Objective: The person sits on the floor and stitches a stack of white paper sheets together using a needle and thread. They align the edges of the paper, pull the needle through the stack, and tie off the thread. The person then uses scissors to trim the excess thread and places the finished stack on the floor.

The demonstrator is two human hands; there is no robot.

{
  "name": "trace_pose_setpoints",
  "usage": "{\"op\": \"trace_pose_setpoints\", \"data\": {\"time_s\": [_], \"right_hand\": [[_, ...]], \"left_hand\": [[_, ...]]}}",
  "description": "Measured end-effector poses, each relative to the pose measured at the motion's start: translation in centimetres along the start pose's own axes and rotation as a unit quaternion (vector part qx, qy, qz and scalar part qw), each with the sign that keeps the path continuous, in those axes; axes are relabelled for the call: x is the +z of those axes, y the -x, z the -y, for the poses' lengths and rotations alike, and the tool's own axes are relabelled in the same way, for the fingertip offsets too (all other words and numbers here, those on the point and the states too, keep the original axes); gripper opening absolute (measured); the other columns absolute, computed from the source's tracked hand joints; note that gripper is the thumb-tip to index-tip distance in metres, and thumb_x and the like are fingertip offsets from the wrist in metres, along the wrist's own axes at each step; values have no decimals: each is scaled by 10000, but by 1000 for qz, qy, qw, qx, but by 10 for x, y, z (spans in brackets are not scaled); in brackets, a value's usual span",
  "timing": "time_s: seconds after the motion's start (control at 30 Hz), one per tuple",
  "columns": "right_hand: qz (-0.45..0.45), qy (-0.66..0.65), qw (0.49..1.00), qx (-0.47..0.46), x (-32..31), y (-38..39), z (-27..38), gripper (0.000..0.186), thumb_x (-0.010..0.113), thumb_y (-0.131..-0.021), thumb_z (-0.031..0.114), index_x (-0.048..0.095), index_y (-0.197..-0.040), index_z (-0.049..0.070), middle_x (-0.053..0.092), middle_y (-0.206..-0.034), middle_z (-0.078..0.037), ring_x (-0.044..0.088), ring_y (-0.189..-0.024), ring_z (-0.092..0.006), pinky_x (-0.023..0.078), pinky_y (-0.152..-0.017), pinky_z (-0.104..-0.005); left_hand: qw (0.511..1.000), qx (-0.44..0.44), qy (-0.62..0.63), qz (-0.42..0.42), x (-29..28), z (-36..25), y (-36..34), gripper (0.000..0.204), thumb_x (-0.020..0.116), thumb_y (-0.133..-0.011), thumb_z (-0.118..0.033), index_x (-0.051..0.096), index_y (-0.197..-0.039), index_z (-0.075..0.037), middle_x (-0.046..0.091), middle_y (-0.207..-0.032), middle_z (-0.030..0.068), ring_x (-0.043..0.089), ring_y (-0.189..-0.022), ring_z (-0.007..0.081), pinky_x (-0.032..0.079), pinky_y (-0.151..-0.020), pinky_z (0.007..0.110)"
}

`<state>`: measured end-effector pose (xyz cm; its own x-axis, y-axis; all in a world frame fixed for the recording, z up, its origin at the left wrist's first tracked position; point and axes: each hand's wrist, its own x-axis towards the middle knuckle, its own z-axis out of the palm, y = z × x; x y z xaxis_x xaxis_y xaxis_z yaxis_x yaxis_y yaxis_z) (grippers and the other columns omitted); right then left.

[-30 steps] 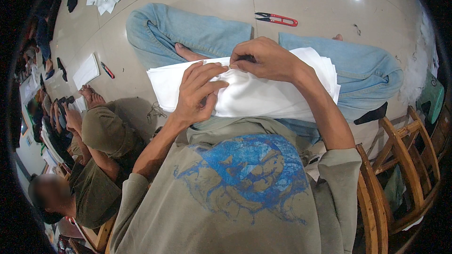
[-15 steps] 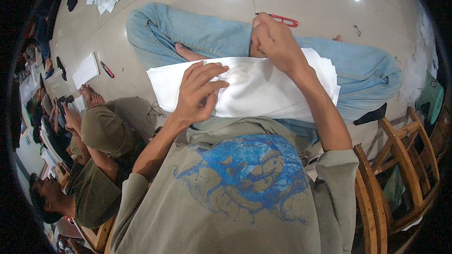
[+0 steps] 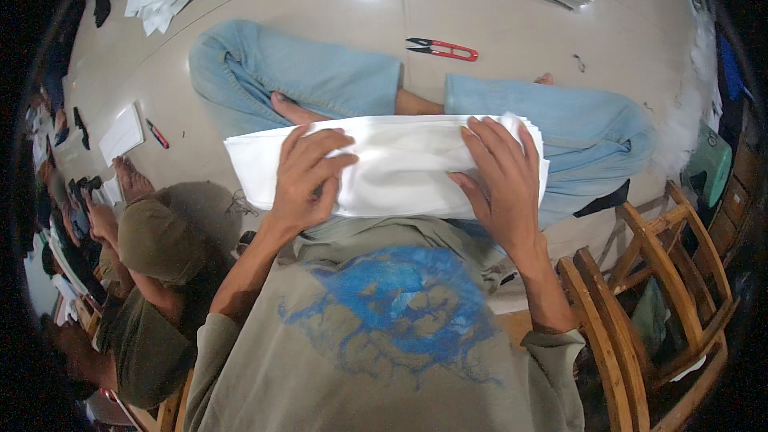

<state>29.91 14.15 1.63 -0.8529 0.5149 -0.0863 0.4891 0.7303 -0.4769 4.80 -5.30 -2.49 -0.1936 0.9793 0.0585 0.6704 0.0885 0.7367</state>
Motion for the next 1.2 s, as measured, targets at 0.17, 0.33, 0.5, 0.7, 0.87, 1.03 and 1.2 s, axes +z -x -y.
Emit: {"op": "trace_pose_setpoints", "data": {"time_s": [0.17, 0.33, 0.5, 0.7, 0.87, 1.03, 1.2], "right_hand": [[-228, -111, 946, 201, 6, 29, -14, 471, 818, -865, 147, 650, -1290, 36, 655, -1266, -166, 578, -1212, -365, 410, -1074, -452], [-179, -10, 959, 221, -15, 28, -15, 344, 834, -842, 182, 691, -1124, 49, 650, -979, -83, 574, -955, -274, 396, -854, -410], [-181, 7, 952, 248, -15, 26, -7, 218, 815, -857, 152, 682, -1013, 78, 628, -912, -43, 569, -898, -243, 370, -808, -377], [-202, -7, 955, 215, -21, 28, 0, 165, 802, -867, 119, 690, -972, 60, 668, -968, -55, 596, -907, -261, 399, -822, -381], [-262, -96, 926, 254, -30, 30, 3, 118, 767, -912, 88, 684, -968, 25, 679, -897, -76, 608, -783, -199, 449, -730, -326], [-177, -206, 891, 364, -30, 47, 11, 116, 720, -970, 86, 673, -1014, -11, 639, -759, -56, 538, -642, -104, 453, -596, -261], [-188, -204, 880, 385, -21, 49, 5, 160, 708, -974, 75, 678, -1085, -35, 662, -785, -55, 573, -686, -106, 484, -637, -278]], "left_hand": [[981, -124, -128, -78, -7, 2, -3, 530, 703, -924, -162, 551, -1414, -28, 575, -1424, 191, 459, -1411, 392, 222, -1205, 613], [942, -236, -135, -197, -25, 18, 33, 632, 703, -982, -229, 430, -1508, -8, 421, -1565, 213, 348, -1491, 373, 218, -1236, 528], [887, -347, -12, -304, -17, 17, 68, 477, 684, -1021, -244, 482, -1381, -5, 493, -1370, 149, 462, -1248, 245, 362, -1094, 423], [857, -356, 48, -369, -11, 26, 82, 277, 674, -1048, -265, 582, -1098, -8, 562, -995, 35, 520, -941, 130, 448, -861, 298], [852, -328, 51, -405, -15, 21, 78, 185, 643, -1063, -190, 571, -1061, -20, 549, -964, 20, 512, -892, 111, 442, -832, 268], [850, -330, 85, -402, -28, 41, 95, 188, 629, -1070, -172, 539, -1140, -22, 555, -940, 21, 519, -885, 96, 444, -830, 253], [845, -368, 181, -344, -40, 44, 93, 259, 624, -1068, -148, 494, -1250, -18, 583, -928, 13, 547, -895, 88, 460, -823, 245]]}}
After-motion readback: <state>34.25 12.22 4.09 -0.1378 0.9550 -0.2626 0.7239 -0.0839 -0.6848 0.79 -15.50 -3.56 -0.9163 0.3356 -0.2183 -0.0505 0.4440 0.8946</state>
